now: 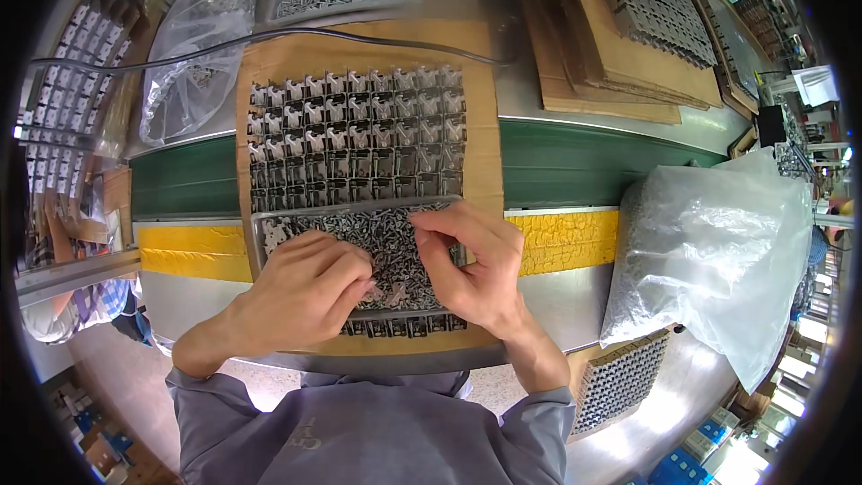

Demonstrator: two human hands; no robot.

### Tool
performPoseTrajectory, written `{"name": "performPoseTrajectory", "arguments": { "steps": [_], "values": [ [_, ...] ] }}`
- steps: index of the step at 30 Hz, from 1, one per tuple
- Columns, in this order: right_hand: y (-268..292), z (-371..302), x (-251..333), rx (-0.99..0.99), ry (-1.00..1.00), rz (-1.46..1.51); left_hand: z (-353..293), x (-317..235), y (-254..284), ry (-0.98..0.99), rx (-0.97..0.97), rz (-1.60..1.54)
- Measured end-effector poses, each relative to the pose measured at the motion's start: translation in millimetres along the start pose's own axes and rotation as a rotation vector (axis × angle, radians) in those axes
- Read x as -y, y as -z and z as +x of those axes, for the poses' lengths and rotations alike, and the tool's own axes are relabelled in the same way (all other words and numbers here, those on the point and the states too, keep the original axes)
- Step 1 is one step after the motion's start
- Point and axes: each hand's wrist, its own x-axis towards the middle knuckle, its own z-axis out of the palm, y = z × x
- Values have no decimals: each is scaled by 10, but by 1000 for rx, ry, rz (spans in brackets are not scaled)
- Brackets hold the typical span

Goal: The recorder is picking up small electronic parts and inserting them into a grid-like tray on an assembly line.

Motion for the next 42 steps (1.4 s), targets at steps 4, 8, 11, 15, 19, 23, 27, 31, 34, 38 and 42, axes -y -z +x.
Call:
{"name": "performPoseTrajectory", "arguments": {
  "steps": [4, 8, 11, 15, 19, 23, 27, 31, 34, 38, 42],
  "values": [
    [-5, 1, 10, 11, -1, -9, -16, -7, -31, 62, -95, -30],
    [-10, -4, -11, 19, 7, -13, -9, 19, 19, -1, 14, 56],
    [0, 13, 18, 35, 12, -38, 28, -23, 33, -12, 32, 140],
    [-5, 4, 13, 27, 18, -31, 27, -32, 89, -55, 99, 166],
    [-29, -28, 126, 55, 193, -13, -27, -120, 146, 187, -177, -220],
    [-150, -88, 360, 161, 437, -177, -35, -157, 117, 375, -228, -577],
    [-198, -84, 264, 84, 403, -131, -72, -179, 94, 432, -212, -639],
    [-162, -129, 218, 103, 417, -6, -42, -194, 143, 382, -197, -577],
    [-150, -112, 227, 99, 425, -5, -28, -203, 137, 484, -180, -580],
    [-161, -120, 218, 106, 332, -94, -54, -175, 93, 453, -157, -729],
    [-120, -113, 217, 146, 312, -15, -47, -206, 107, 444, -148, -726]
  ]
}}
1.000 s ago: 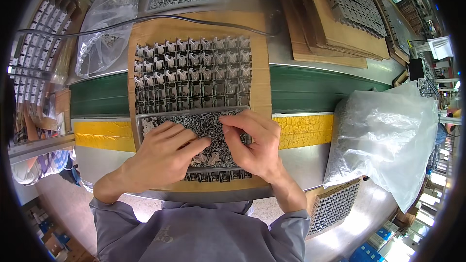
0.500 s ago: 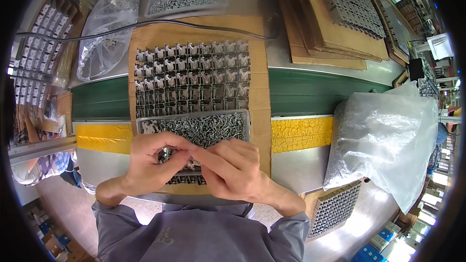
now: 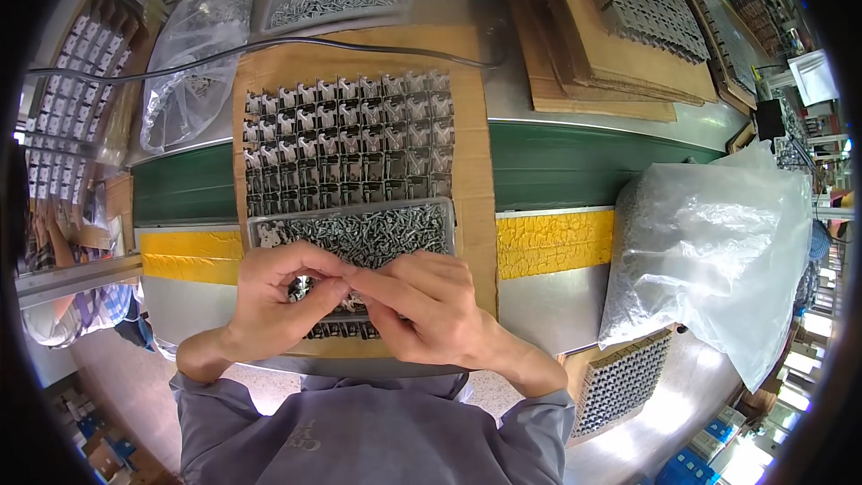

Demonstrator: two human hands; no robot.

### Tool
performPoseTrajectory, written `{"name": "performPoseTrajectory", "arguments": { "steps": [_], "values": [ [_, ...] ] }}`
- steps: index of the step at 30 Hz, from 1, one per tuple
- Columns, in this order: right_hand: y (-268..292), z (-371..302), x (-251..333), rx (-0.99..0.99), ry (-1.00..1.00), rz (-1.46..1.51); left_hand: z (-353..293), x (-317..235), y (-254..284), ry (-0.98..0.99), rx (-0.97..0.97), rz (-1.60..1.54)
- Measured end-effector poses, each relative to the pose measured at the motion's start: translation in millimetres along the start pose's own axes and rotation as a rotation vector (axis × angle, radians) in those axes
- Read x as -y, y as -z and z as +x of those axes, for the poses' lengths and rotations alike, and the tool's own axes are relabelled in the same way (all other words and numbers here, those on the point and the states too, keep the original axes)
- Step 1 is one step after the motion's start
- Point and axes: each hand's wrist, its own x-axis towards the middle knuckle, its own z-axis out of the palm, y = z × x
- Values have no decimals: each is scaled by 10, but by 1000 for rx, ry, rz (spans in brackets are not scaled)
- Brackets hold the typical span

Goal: The recorder is picking up small electronic parts and inserting them into a grid-like tray on an assembly line.

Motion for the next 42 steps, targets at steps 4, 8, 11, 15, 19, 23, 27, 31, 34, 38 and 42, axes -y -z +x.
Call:
{"name": "performPoseTrajectory", "arguments": {
  "steps": [4, 8, 11, 15, 19, 23, 27, 31, 34, 38, 42],
  "values": [
    [-12, 11, 5, -71, 120, 2, 29, -24, -12, 25, -57, 98],
    [-9, 1, -16, -25, 33, -58, 17, 26, -29, 33, 0, -18],
    [17, 12, 4, -4, 21, -30, -3, 34, -13, 7, 12, -4],
    [48, 41, 69, -34, -202, 150, -17, 40, 67, -109, 73, -62],
    [104, 65, 19, 61, -108, 50, 146, -74, 188, -292, 9, 319],
    [54, 116, 110, 217, -236, -415, 646, -143, 289, -300, -209, 215],
    [-89, 51, -39, 257, -195, -463, 1075, -59, 184, -312, -104, 566],
    [-57, 31, -33, 170, -177, -306, 1122, 258, 78, -471, -51, 866],
    [-67, 71, 19, 191, -222, -367, 1109, 291, 32, -438, -62, 862],
    [-84, 10, -47, 240, -201, -439, 1113, 342, 3, -490, -78, 928],
    [-91, -5, -83, 198, -166, -372, 1114, 329, -13, -489, -101, 966]
  ]
}}
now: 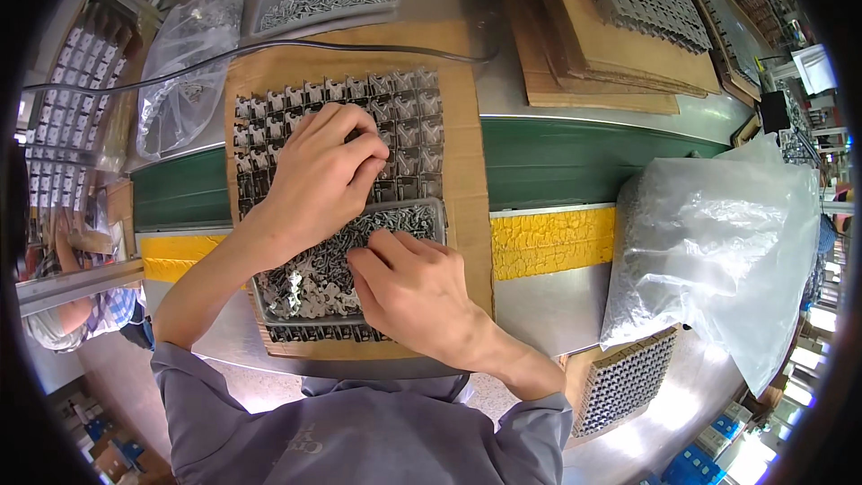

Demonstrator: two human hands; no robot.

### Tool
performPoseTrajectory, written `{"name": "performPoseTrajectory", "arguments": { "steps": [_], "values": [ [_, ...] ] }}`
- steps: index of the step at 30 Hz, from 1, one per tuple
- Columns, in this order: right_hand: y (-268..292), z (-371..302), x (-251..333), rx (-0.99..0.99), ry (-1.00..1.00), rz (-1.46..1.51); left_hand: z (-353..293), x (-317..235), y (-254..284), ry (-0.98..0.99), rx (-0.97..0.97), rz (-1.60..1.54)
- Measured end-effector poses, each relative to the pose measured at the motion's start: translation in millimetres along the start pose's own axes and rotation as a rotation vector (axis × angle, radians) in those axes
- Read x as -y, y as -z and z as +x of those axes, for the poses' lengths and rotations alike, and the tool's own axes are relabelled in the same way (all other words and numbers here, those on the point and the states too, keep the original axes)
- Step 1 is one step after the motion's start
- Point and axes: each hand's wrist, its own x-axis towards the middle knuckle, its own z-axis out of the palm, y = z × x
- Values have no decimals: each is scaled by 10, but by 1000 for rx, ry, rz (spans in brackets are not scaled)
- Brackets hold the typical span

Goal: The recorder is picking up small electronic parts and inserting them into a grid-like tray on an assembly line.

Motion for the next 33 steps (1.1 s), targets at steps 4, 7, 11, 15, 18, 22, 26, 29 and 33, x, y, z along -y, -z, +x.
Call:
{"name": "performPoseTrajectory", "arguments": {
  "steps": [4, 7, 11, 15, 18, 22, 26, 29, 33],
  "values": [
    [17, 12, 10, -70, -2, 77, 28, -25, 16, 19, 29, 31],
    [23, 35, 17, -120, 5, 115, 45, -27, 24, 9, 14, 32],
    [36, 14, 14, -132, -49, 222, 70, 41, 41, -47, -40, 89],
    [85, 5, 36, -118, -78, 209, 41, 49, 67, -86, -11, 118],
    [84, -19, -24, -80, -60, 246, -22, -14, 179, -18, -122, 30],
    [84, -19, 0, -195, -82, 238, -433, -303, 675, 5, 151, -6],
    [54, -18, 9, -199, -33, 241, -855, -443, 769, 15, 392, 110],
    [92, 1, 15, -161, -42, 251, -867, -344, 773, -75, 458, 193],
    [101, 18, 11, -129, -44, 245, -830, -443, 788, -21, 326, 145]
  ]
}}
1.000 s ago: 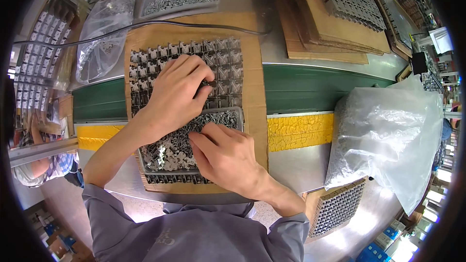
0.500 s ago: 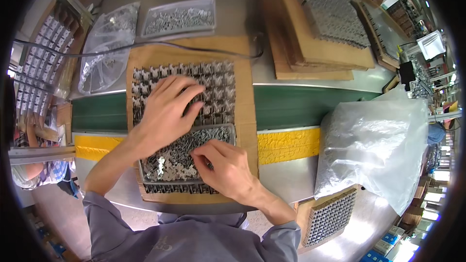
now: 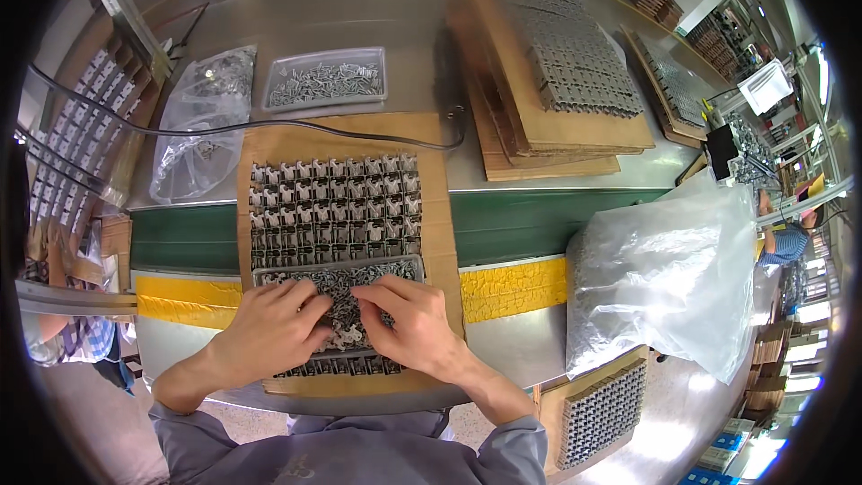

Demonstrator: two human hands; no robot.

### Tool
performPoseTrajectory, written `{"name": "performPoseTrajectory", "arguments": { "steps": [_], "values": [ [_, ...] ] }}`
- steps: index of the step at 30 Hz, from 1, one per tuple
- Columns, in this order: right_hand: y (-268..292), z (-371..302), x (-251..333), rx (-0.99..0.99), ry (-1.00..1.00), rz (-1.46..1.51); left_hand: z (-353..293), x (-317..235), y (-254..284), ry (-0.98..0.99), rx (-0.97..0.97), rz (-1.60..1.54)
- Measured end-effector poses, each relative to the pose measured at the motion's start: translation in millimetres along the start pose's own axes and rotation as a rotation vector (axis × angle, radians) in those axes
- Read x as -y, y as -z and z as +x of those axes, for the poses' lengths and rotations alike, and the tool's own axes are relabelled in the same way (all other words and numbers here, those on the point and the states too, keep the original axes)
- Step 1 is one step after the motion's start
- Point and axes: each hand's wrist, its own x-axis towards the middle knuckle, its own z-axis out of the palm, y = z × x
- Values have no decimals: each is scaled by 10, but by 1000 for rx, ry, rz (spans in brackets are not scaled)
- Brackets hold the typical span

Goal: The recorder is picking up small electronic parts and inserting them into a grid-like tray on an assembly line.

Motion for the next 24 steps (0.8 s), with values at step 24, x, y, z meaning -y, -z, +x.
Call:
{"name": "performPoseTrajectory", "arguments": {
  "steps": [24],
  "values": [
    [37, 9, -3, 3, -20, 66, 27, 173, -1, 39, -98, -319]
  ]
}}
